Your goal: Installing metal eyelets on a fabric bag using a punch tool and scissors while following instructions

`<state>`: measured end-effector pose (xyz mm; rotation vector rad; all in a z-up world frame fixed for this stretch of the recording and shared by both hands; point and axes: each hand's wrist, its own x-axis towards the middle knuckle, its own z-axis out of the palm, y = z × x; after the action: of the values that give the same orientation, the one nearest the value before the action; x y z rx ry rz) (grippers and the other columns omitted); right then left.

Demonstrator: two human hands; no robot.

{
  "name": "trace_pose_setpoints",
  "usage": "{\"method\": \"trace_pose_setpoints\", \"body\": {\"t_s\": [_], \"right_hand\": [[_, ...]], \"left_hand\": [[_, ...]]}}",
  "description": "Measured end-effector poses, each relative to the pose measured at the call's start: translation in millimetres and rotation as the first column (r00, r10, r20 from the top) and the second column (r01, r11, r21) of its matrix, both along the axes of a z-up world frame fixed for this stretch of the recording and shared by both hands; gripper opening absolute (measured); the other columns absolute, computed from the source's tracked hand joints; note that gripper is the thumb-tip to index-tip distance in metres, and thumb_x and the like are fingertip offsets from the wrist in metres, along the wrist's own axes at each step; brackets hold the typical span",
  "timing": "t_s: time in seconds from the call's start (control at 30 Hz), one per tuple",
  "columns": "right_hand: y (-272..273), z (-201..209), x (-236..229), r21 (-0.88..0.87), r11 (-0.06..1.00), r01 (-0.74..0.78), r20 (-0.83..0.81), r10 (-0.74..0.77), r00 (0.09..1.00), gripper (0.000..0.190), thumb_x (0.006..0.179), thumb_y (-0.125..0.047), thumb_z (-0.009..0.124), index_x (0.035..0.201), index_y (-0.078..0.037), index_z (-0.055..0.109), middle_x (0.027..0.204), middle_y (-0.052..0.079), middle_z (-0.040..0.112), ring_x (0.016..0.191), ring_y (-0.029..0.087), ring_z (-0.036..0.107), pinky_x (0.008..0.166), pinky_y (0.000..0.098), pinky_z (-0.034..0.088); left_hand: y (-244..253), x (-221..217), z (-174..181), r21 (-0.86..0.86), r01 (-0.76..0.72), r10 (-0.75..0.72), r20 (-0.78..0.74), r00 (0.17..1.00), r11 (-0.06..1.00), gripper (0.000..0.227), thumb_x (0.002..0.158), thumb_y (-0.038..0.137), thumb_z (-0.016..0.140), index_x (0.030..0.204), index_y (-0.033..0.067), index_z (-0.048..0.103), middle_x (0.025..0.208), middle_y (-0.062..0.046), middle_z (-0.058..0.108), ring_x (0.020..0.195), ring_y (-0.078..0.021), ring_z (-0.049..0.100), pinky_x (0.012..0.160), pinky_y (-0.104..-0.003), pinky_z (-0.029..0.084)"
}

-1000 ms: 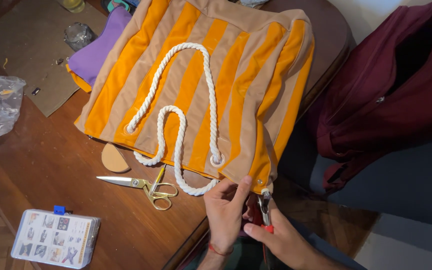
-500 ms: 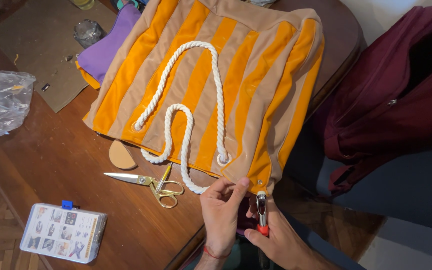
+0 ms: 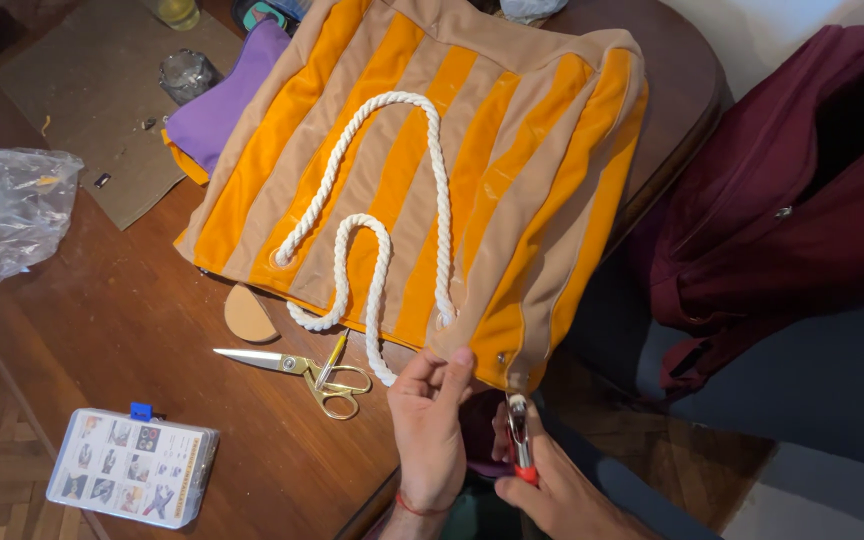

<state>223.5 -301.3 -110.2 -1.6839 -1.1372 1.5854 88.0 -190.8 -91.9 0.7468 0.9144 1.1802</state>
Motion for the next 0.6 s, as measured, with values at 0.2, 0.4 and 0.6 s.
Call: {"method": "trace_pose_setpoints", "body": {"t_s": [0.2, 0.4, 0.6], "right_hand": [[-17, -60, 7, -0.006, 0.998, -0.069, -0.268, 0.065, 0.961, 0.039, 0.102, -0.047, 0.049, 0.127, -0.018, 0.057, 0.109, 0.006, 0.068, 0.091, 0.017, 0.06, 0.094, 0.0377, 0.049], [45, 27, 48, 0.469, 0.868, -0.162, -0.194, 0.28, 0.94, 0.07, 0.114, -0.07, 0.042, 0.094, -0.015, 0.08, 0.096, 0.002, 0.079, 0.093, 0.02, 0.073, 0.095, 0.0387, 0.054], [140, 167, 74, 0.527, 0.689, -0.497, 0.468, 0.253, 0.847, 0.048, 0.089, -0.042, 0.076, 0.128, -0.017, 0.063, 0.115, 0.002, 0.062, 0.106, 0.02, 0.059, 0.099, 0.0375, 0.05]], "left_hand": [[13, -5, 13, -0.16, 0.024, -0.006, 0.108, 0.994, 0.987, 0.038, 0.11, 0.031, 0.075, 0.133, 0.0019, 0.078, 0.113, -0.015, 0.089, 0.087, -0.0183, 0.077, 0.078, -0.04, 0.066], [30, -29, 20, -0.152, -0.075, 0.108, 0.22, 0.97, 0.986, 0.024, 0.112, 0.028, 0.077, 0.107, 0.0045, 0.076, 0.103, -0.017, 0.088, 0.083, -0.0224, 0.08, 0.069, -0.037, 0.063], [43, -79, 3, -0.134, -0.256, 0.281, 0.22, 0.934, 0.957, 0.034, 0.105, 0.011, 0.08, 0.134, -0.0009, 0.069, 0.108, -0.018, 0.084, 0.088, -0.0188, 0.075, 0.08, -0.032, 0.059]]}}
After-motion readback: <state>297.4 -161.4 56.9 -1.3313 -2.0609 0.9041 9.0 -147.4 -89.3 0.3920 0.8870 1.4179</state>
